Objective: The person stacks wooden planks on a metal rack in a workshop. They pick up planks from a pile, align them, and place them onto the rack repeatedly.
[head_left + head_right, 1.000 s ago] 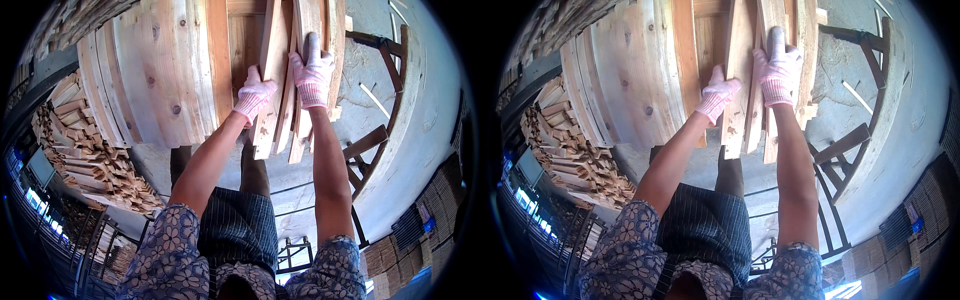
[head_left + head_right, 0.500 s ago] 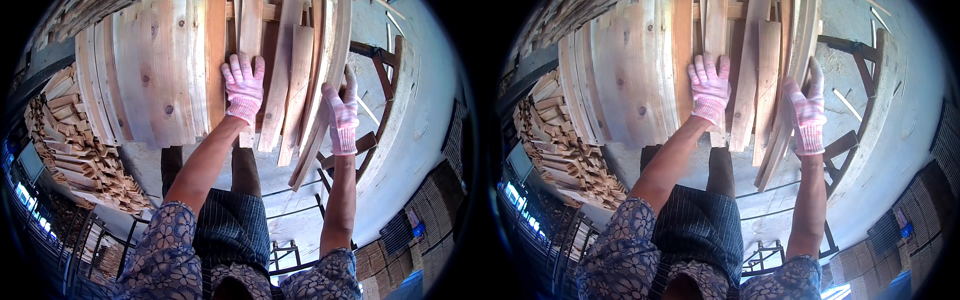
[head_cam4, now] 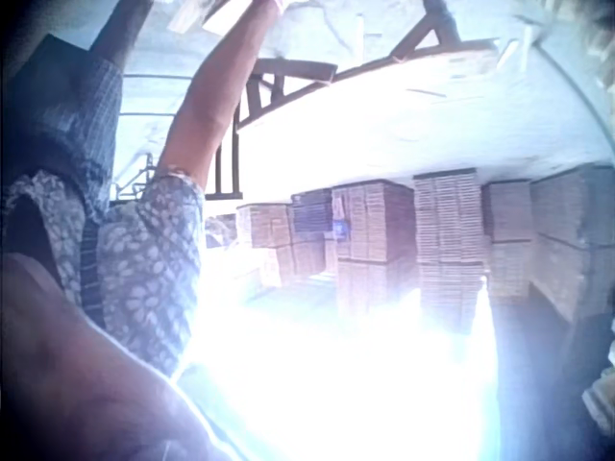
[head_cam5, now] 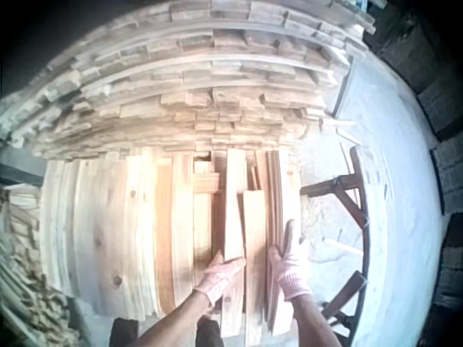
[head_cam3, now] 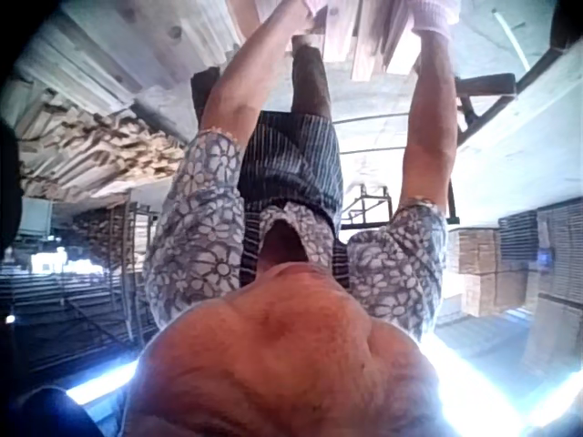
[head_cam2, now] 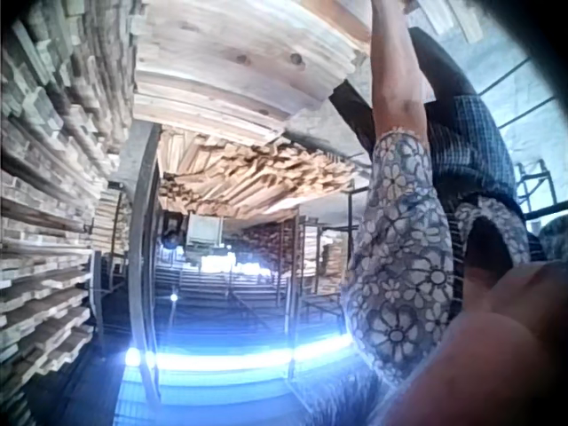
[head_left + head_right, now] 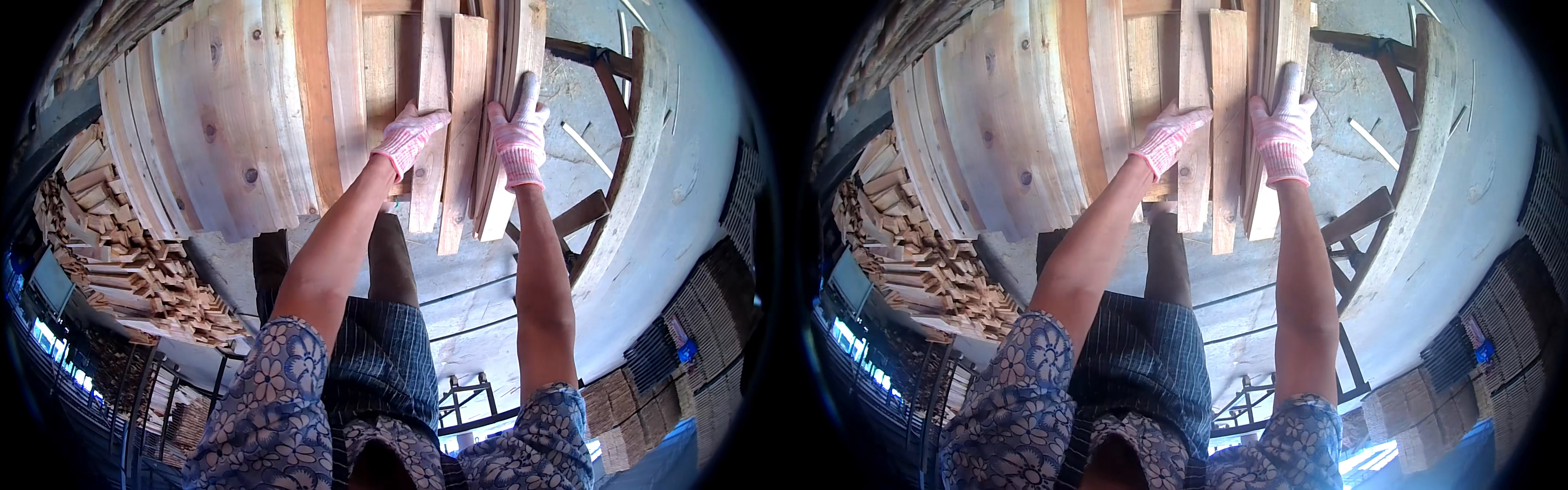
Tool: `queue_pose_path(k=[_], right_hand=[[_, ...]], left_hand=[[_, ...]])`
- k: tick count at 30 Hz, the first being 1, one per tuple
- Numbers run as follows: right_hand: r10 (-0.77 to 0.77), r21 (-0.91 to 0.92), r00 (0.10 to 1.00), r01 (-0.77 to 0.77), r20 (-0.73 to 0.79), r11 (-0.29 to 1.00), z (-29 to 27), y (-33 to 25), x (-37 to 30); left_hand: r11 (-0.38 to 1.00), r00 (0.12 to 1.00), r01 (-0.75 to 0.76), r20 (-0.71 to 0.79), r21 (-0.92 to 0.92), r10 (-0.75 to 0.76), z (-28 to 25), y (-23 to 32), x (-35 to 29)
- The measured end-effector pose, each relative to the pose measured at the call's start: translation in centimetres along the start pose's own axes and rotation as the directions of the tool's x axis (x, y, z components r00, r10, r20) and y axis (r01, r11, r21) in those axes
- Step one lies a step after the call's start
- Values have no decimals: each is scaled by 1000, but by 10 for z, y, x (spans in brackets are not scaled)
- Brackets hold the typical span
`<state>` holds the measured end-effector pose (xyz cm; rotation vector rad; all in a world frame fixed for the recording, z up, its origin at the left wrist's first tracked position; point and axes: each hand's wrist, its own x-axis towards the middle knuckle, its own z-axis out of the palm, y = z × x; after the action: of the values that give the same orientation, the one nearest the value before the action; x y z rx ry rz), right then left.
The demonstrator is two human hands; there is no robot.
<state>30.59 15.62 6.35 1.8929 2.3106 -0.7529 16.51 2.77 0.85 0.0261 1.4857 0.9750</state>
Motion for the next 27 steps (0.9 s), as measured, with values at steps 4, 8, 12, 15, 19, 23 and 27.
queue_pose_path(k=[4, 8, 12, 15, 19, 23, 27], right_hand=[[51, -136, 999, -53, -18, 989, -3, -6, -6], [41, -102, 999, -40, 1, 994, -12, 1, -7], [27, -60, 999, -28, -30, 998, -21, -7, -33], [-119, 128, 990, 109, 70, 986, -5, -65, -69], [9, 79, 978, -26, 207, 997, 60, -111, -51], [-76, 227, 995, 59, 66, 972, 109, -138, -62], [-53, 141, 989, 33, 141, 989, 104, -159, -66]], left_hand=[[989, 987, -65, -156, -131, 44, 3, 26, -53], [960, 894, -281, -362, 9, 265, -69, 22, -110], [966, 776, 15, -613, 258, 152, -180, 59, -152], [709, 597, 325, -717, 625, 359, -305, 4, -128], [431, 648, 424, -599, 796, 470, -268, 16, -109], [481, 583, 388, -614, 786, 532, -268, 1, -94], [446, 591, 335, -554, 830, 586, -270, -1, -93]])
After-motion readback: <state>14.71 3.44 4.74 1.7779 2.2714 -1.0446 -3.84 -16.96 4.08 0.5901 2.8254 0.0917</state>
